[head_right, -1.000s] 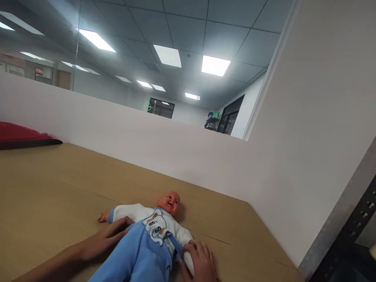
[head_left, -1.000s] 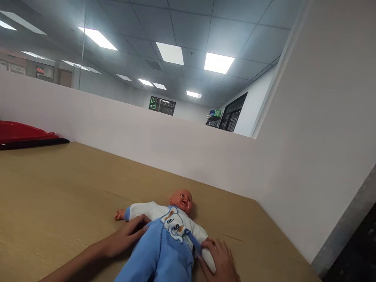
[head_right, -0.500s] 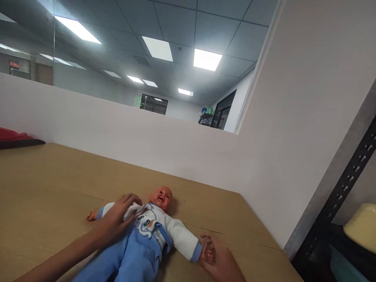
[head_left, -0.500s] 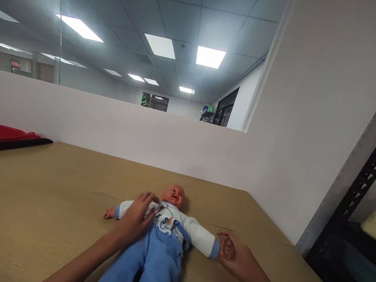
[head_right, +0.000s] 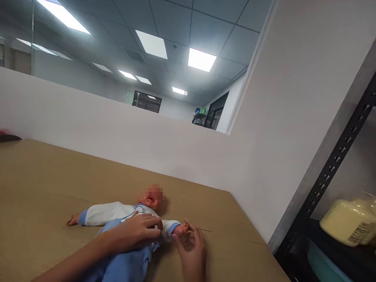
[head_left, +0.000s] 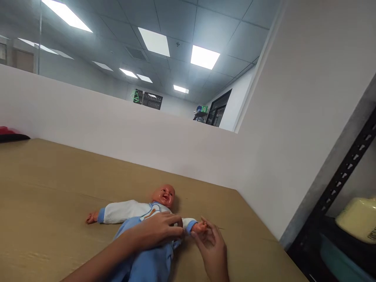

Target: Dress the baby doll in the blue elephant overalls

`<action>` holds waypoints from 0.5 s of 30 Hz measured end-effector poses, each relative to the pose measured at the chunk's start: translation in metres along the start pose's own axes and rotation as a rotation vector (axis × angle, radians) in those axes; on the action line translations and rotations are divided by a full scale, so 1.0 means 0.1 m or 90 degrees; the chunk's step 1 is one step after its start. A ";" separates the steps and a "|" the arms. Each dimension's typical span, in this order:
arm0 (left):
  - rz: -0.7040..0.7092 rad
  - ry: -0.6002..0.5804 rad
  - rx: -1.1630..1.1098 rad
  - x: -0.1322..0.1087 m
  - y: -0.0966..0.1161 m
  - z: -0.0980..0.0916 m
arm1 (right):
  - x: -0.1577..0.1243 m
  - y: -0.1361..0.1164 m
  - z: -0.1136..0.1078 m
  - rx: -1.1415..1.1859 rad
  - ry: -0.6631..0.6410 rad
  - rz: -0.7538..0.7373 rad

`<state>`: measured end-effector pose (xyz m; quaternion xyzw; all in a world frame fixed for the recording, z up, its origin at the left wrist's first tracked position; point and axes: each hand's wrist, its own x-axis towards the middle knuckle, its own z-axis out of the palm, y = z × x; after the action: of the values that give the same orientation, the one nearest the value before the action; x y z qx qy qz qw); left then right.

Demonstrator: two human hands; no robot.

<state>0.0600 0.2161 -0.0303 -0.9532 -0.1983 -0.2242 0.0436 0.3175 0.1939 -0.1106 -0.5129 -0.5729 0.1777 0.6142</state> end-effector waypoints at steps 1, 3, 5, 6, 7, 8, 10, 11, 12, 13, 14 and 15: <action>0.020 0.015 0.023 -0.02 0.01 0.00 | -0.05 0.00 0.11 -0.007 0.011 0.000; 0.042 0.037 0.032 -0.03 0.02 0.00 | -0.17 -0.03 0.29 -0.008 -0.028 -0.015; 0.043 0.060 -0.022 -0.02 0.01 -0.01 | -0.31 -0.06 0.41 0.004 -0.100 -0.029; 0.029 0.072 -0.072 0.00 0.00 -0.02 | -0.37 -0.07 0.44 0.022 -0.129 -0.020; 0.004 0.083 -0.130 0.02 -0.01 -0.03 | -0.41 -0.08 0.46 0.055 -0.152 0.002; -0.031 0.094 -0.188 0.04 -0.02 -0.04 | -0.44 -0.09 0.46 0.105 -0.170 0.035; -0.111 0.111 -0.278 0.07 -0.06 -0.04 | -0.43 -0.09 0.45 0.226 -0.236 0.111; -0.145 0.113 -0.303 0.09 -0.08 -0.03 | -0.41 -0.09 0.45 0.279 -0.264 0.150; -0.170 0.108 -0.311 0.09 -0.09 -0.02 | -0.38 -0.08 0.45 0.325 -0.274 0.192; -0.190 0.095 -0.306 0.10 -0.11 0.00 | -0.35 -0.07 0.45 0.367 -0.262 0.238; -0.205 0.076 -0.293 0.10 -0.12 0.02 | -0.33 -0.05 0.47 0.405 -0.236 0.284; -0.217 0.054 -0.274 0.09 -0.12 0.03 | -0.31 -0.02 0.48 0.443 -0.209 0.326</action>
<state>0.0641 0.2309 -0.0293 -0.8830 -0.3019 -0.3048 -0.1902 0.2652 0.1881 -0.1337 -0.3664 -0.4238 0.5840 0.5874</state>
